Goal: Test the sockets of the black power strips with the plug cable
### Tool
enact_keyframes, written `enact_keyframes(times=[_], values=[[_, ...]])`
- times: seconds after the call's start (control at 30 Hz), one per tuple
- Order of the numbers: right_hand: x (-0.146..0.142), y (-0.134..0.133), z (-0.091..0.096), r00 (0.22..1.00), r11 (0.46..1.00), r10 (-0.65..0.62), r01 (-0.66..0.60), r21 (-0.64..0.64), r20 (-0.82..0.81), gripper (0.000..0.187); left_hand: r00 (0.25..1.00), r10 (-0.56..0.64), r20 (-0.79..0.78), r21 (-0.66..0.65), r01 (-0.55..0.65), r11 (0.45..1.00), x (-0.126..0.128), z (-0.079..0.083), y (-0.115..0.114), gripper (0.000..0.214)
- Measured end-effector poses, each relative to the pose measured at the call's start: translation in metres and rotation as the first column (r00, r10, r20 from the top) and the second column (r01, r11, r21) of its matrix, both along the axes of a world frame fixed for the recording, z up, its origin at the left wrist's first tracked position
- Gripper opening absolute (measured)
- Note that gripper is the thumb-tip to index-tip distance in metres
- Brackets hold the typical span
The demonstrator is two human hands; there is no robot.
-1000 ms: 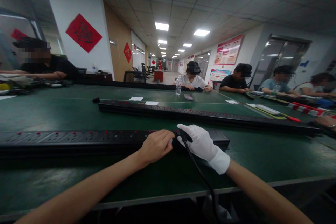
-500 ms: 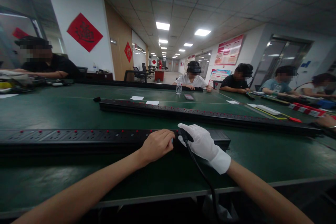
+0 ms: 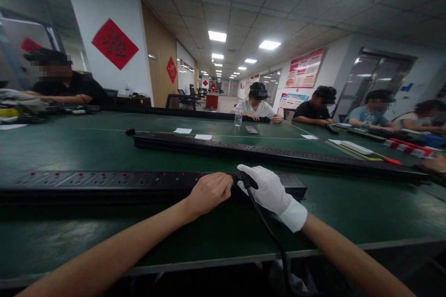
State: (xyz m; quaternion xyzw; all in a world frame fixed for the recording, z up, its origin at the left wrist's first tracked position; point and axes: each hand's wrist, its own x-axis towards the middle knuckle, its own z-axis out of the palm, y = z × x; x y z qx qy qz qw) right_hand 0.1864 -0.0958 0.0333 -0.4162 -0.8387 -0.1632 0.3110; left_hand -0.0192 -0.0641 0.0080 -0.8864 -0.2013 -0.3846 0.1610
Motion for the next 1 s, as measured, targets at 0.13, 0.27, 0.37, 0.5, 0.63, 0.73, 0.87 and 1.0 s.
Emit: enact_keyframes(times=[0.13, 0.27, 0.37, 0.5, 0.63, 0.73, 0.87, 1.0], values=[[0.000, -0.001, 0.001, 1.000, 0.999, 0.010, -0.010, -0.031, 0.009, 0.040, 1.000, -0.001, -0.008, -0.013, 0.001, 1.000, 0.000, -0.001, 0.000, 0.017], [0.000, 0.000, -0.002, 1.000, 0.999, -0.016, 0.016, -0.039, 0.000, 0.042, 1.000, 0.013, -0.006, -0.023, -0.013, 1.000, 0.001, -0.001, -0.001, 0.016], [0.001, 0.003, -0.004, 1.000, 0.999, -0.010, 0.010, -0.035, -0.010, 0.045, 0.999, 0.040, -0.025, -0.046, -0.041, 0.998, 0.001, 0.002, -0.003, 0.016], [0.005, 0.006, -0.002, 0.999, 0.999, 0.050, -0.050, 0.001, 0.020, 0.044, 0.994, 0.091, -0.061, -0.076, -0.096, 0.993, 0.000, 0.005, -0.005, 0.018], [0.006, 0.008, -0.002, 0.998, 0.997, 0.070, -0.070, 0.040, 0.002, 0.042, 0.986, 0.140, -0.091, -0.096, -0.149, 0.984, 0.000, 0.007, -0.006, 0.025], [0.004, 0.007, -0.002, 0.995, 0.995, 0.083, -0.080, 0.052, -0.053, 0.039, 0.972, 0.207, -0.113, -0.093, -0.217, 0.972, -0.002, 0.010, -0.006, 0.038], [0.001, 0.006, 0.010, 0.949, 0.995, 0.089, -0.073, 0.064, -0.303, 0.040, 0.937, 0.320, -0.142, -0.129, -0.338, 0.932, -0.010, 0.012, -0.002, 0.055], [0.000, 0.007, 0.028, 0.822, 0.992, 0.127, -0.096, 0.085, -0.555, 0.043, 0.912, 0.363, -0.191, -0.169, -0.395, 0.903, -0.014, 0.010, 0.002, 0.066]])
